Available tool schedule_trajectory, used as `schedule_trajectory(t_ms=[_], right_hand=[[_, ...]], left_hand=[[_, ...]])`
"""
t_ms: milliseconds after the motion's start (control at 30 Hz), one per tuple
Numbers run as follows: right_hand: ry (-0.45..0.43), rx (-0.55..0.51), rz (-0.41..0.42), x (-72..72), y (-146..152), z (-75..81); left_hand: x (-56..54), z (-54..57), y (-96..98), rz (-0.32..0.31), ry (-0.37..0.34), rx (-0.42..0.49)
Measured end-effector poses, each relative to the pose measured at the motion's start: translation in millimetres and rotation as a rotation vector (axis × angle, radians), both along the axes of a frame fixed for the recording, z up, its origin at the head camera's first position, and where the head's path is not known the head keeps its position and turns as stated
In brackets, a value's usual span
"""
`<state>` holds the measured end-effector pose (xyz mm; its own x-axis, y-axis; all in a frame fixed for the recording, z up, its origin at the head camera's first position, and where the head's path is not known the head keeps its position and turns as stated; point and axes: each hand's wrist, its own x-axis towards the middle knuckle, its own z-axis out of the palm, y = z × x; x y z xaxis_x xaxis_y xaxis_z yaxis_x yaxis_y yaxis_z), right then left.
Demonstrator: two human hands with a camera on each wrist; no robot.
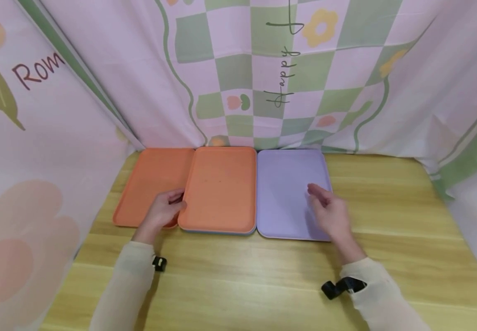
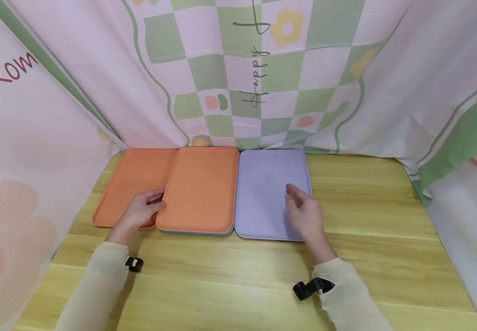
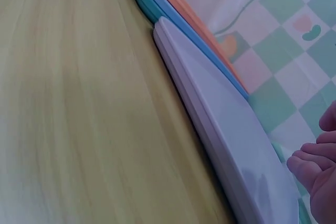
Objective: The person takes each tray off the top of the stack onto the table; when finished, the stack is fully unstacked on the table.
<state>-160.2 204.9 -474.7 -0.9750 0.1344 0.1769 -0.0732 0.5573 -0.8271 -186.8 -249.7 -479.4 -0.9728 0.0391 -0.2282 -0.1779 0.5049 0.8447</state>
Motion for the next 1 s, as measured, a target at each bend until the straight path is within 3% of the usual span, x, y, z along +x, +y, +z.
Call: schedule_trajectory(t_ms=[600, 1000], right_hand=[[-0.009, -0.161, 0.17, -10.6, -53, 3.5], [-0.08, -0.207, 0.242, -14.3, -85, -2.7]], left_hand=[[-0.5, -1.1, -1.2, 0.002, -0.001, 0.002], [0.7, 1.0, -0.2, -0.002, -0.009, 0.008]])
